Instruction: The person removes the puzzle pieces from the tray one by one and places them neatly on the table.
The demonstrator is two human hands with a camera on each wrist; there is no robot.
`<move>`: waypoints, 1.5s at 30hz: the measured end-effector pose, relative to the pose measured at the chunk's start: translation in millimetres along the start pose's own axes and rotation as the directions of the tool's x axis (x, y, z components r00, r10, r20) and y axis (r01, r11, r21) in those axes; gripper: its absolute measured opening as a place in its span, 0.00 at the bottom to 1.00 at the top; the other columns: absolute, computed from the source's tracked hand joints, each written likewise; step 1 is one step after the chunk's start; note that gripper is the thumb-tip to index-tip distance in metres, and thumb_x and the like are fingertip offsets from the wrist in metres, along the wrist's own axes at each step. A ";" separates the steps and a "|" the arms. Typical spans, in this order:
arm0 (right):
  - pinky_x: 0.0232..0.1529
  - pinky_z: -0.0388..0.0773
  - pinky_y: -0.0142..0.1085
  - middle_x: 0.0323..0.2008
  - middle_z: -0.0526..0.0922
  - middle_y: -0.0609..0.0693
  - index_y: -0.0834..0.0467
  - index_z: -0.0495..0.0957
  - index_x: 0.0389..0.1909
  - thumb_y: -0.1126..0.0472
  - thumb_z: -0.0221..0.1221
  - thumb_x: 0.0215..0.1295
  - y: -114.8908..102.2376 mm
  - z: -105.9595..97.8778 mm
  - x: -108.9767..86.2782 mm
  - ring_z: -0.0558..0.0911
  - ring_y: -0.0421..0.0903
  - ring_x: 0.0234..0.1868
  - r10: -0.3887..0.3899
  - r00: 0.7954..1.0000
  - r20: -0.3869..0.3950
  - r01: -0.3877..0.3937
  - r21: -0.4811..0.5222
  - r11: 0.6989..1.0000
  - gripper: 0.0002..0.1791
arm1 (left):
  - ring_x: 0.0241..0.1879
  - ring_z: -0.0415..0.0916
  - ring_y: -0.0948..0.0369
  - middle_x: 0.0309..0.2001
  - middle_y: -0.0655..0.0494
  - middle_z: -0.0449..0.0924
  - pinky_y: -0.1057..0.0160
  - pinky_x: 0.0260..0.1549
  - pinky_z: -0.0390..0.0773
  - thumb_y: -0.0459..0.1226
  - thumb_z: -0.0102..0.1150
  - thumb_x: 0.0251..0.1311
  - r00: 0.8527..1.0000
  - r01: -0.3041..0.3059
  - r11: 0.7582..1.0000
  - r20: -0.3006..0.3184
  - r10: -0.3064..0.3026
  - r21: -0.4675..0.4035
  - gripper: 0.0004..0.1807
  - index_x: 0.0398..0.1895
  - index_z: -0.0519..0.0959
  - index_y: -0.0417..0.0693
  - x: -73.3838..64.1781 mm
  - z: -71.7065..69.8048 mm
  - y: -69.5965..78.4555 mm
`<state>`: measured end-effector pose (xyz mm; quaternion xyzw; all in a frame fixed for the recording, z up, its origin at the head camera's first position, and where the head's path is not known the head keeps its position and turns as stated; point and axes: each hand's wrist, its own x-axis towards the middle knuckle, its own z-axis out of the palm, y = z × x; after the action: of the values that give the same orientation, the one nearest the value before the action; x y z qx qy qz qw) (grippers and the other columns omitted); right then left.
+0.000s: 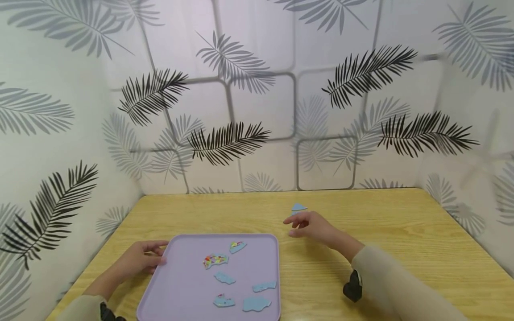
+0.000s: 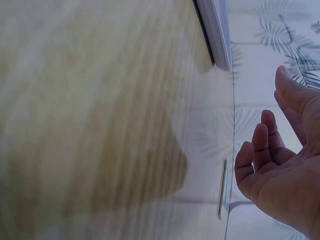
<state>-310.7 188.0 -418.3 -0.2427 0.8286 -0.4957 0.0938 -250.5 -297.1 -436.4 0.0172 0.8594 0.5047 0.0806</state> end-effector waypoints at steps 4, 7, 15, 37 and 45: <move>0.26 0.72 0.31 0.34 0.72 0.58 0.64 0.75 0.47 0.65 0.62 0.52 -6.1 11.1 -4.9 0.70 0.49 0.30 -0.011 1.000 0.003 0.011 0.030 0.999 0.20 | 0.29 0.74 0.58 0.35 0.47 0.71 0.60 0.24 0.78 0.33 0.66 0.44 1.000 -0.001 1.000 0.001 0.001 0.000 0.30 0.54 0.70 0.39 0.4 -0.1 0.5; 0.26 0.72 0.31 0.35 0.72 0.61 0.63 0.75 0.47 0.65 0.62 0.51 -10.4 19.6 -9.3 0.70 0.50 0.31 -0.011 1.000 -0.005 0.011 0.039 0.999 0.20 | 0.30 0.74 0.58 0.35 0.47 0.71 0.60 0.24 0.78 0.34 0.66 0.43 1.000 0.002 1.000 -0.001 -0.002 0.000 0.30 0.54 0.70 0.39 1.1 0.0 -0.1; 0.25 0.71 0.30 0.35 0.72 0.56 0.58 0.77 0.46 0.58 0.65 0.48 -20.4 41.9 -24.9 0.71 0.47 0.33 0.002 1.000 -0.030 -0.001 0.046 0.999 0.21 | 0.30 0.74 0.58 0.35 0.47 0.71 0.60 0.24 0.79 0.34 0.66 0.43 1.000 -0.002 1.000 0.001 0.002 -0.007 0.31 0.54 0.70 0.39 1.4 0.0 -2.1; 0.25 0.70 0.30 0.31 0.76 0.50 0.52 0.80 0.39 0.56 0.68 0.42 -34.5 78.5 -47.4 0.70 0.45 0.29 -0.013 0.998 0.068 0.015 -0.030 0.999 0.18 | 0.28 0.73 0.59 0.34 0.48 0.71 0.60 0.24 0.78 0.33 0.66 0.43 0.999 0.037 0.999 -0.033 -0.037 0.018 0.29 0.53 0.72 0.42 1.0 0.8 0.8; 0.23 0.70 0.29 0.28 0.74 0.50 0.50 0.80 0.39 0.56 0.68 0.42 -33.8 83.0 -49.4 0.70 0.41 0.25 -0.033 0.993 0.113 0.041 -0.069 0.997 0.18 | 0.28 0.73 0.59 0.34 0.48 0.71 0.60 0.23 0.78 0.33 0.66 0.43 0.999 0.029 0.999 -0.024 -0.029 0.016 0.29 0.53 0.72 0.41 2.2 0.3 -0.6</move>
<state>-224.7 134.9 -434.0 -0.2888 0.8346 -0.4529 0.1220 -252.7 -296.9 -437.3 -0.0006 0.8644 0.4967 0.0776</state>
